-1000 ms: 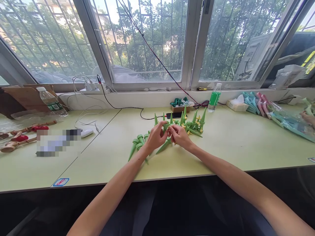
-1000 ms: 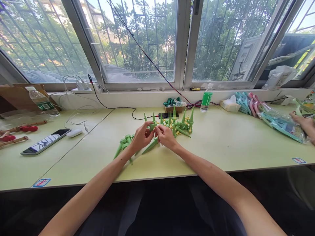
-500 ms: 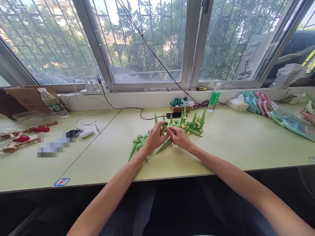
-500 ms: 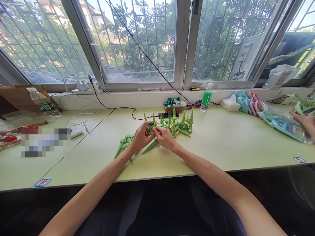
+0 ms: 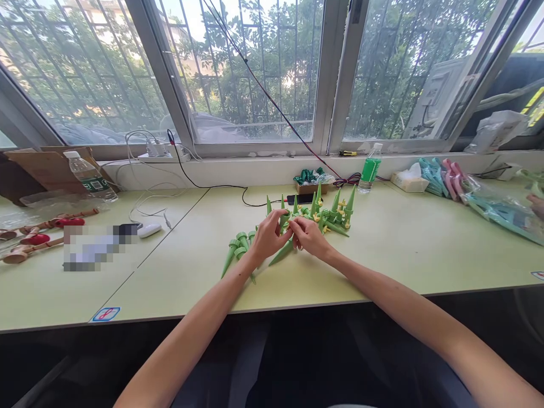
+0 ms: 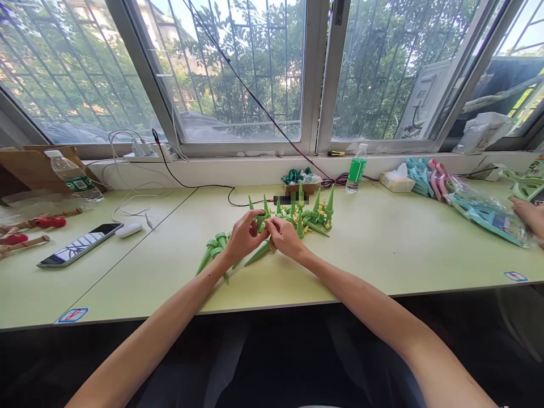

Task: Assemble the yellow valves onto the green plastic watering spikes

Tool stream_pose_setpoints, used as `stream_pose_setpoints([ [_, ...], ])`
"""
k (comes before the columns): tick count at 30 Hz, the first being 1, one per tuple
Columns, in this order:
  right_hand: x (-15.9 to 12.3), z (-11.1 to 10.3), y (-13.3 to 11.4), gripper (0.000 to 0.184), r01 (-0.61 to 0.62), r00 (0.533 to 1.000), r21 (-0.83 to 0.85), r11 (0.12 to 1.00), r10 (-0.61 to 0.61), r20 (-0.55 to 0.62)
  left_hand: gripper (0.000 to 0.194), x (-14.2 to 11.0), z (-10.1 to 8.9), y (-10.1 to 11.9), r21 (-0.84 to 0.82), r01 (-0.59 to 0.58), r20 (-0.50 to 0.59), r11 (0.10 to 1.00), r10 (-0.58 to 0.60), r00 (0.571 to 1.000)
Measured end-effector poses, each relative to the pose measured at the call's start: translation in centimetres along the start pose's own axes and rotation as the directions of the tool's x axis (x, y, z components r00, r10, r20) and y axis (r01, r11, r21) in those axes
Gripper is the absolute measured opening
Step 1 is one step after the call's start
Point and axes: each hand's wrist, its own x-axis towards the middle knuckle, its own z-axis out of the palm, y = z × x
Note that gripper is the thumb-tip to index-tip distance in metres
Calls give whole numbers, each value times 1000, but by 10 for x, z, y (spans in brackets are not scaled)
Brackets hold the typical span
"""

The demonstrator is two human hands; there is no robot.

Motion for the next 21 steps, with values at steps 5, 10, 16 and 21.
stream_pose_setpoints([
  [5, 4, 1, 1, 43, -133, 990, 272, 953, 119, 69, 34, 0, -3, 3, -103, 23, 39, 994, -19, 999],
  [10, 3, 1, -1, 44, -93, 995, 185, 978, 95, -2, 51, 1, -4, 10, -227, 97, 59, 969, -86, 995],
  [16, -1, -2, -4, 41, 106, 984, -118, 987, -121, -132, 34, 5, -4, 4, -350, 281, 3, 893, -299, 954],
  [21, -2, -4, -5, 38, 159, 980, -245, 956, -182, -74, 65, 9, -3, -1, -449, 472, 147, 759, -459, 876],
])
